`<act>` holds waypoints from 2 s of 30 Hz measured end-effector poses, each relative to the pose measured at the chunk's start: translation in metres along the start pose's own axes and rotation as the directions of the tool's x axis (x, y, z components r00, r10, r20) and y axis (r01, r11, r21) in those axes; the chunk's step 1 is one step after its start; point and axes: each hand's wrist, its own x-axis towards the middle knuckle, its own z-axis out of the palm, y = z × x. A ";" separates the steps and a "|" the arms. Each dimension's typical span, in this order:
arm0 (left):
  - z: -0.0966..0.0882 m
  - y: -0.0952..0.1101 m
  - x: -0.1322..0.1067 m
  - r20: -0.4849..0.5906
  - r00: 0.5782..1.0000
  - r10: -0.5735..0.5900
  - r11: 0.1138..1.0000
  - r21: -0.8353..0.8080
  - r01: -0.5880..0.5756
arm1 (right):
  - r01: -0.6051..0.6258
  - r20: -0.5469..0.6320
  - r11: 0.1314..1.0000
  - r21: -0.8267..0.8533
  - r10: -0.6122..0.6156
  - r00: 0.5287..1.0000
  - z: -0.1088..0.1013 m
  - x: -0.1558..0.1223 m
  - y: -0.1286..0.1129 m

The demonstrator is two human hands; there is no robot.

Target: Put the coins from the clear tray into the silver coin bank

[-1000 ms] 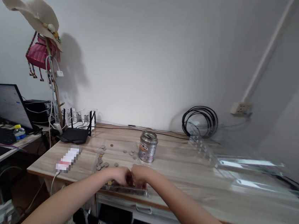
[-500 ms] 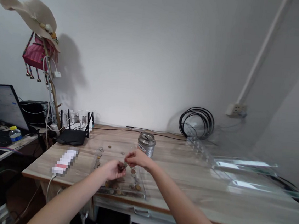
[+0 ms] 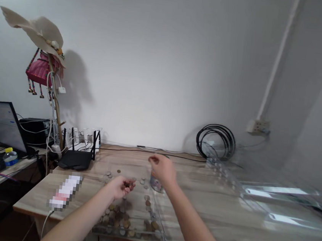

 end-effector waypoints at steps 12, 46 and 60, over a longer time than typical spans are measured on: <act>-0.016 0.056 0.045 0.120 0.989 0.086 0.976 0.191 -0.108 | -0.113 0.036 0.898 -0.425 0.142 0.989 -0.006 0.065 0.050; -0.019 0.037 0.039 0.117 0.979 0.168 0.942 0.275 -0.195 | -0.112 -0.207 0.901 -0.418 0.026 0.978 0.002 0.036 0.054; -0.024 0.034 0.042 0.167 0.977 0.136 0.929 0.321 -0.184 | 0.207 0.323 0.910 0.360 -0.330 0.887 0.100 0.004 0.000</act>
